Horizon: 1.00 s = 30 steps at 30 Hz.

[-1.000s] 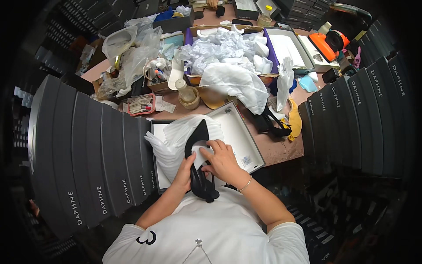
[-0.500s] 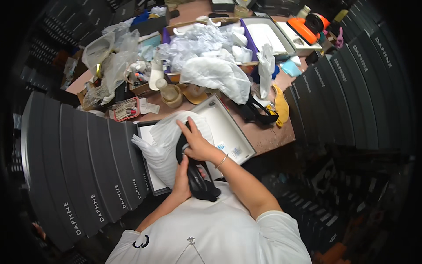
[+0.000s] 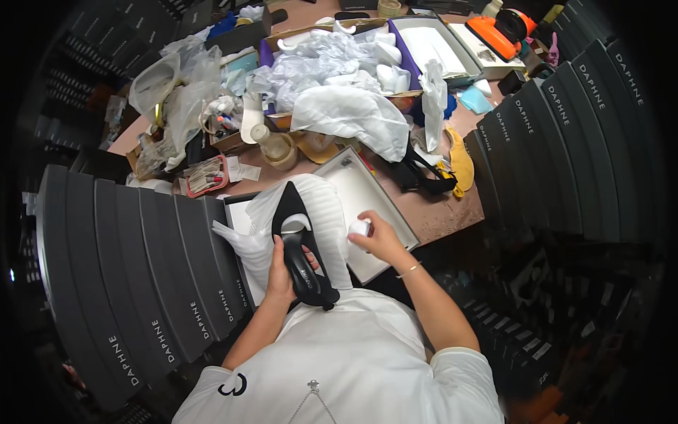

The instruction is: Cleaning and packaging a pair of black high-heeled shoes into a branded shoe box using protective paper and foam inserts.

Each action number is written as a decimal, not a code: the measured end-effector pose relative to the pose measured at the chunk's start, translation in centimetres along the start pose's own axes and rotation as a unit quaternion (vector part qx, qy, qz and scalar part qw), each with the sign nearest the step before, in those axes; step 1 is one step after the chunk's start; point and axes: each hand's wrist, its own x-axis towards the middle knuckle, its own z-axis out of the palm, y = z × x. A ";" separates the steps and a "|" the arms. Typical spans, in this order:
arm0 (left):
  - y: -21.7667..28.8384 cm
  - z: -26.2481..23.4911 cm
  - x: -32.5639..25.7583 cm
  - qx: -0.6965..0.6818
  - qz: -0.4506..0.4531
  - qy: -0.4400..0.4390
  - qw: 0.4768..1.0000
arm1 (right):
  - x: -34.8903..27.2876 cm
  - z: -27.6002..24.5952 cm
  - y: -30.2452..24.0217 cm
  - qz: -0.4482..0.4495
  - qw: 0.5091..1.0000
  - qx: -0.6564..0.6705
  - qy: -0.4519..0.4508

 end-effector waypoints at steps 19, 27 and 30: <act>-3.3 2.2 -1.6 0.008 0.026 -0.036 0.999 | -1.3 3.8 -10.6 -0.344 0.883 -0.310 0.077; -3.6 2.0 -2.1 0.031 0.036 -0.035 0.998 | 2.1 5.6 -6.7 -0.276 0.948 -0.156 -0.003; -4.3 3.0 -1.9 0.066 0.087 -0.019 0.994 | 1.9 5.6 -7.9 -0.205 0.953 -0.225 0.003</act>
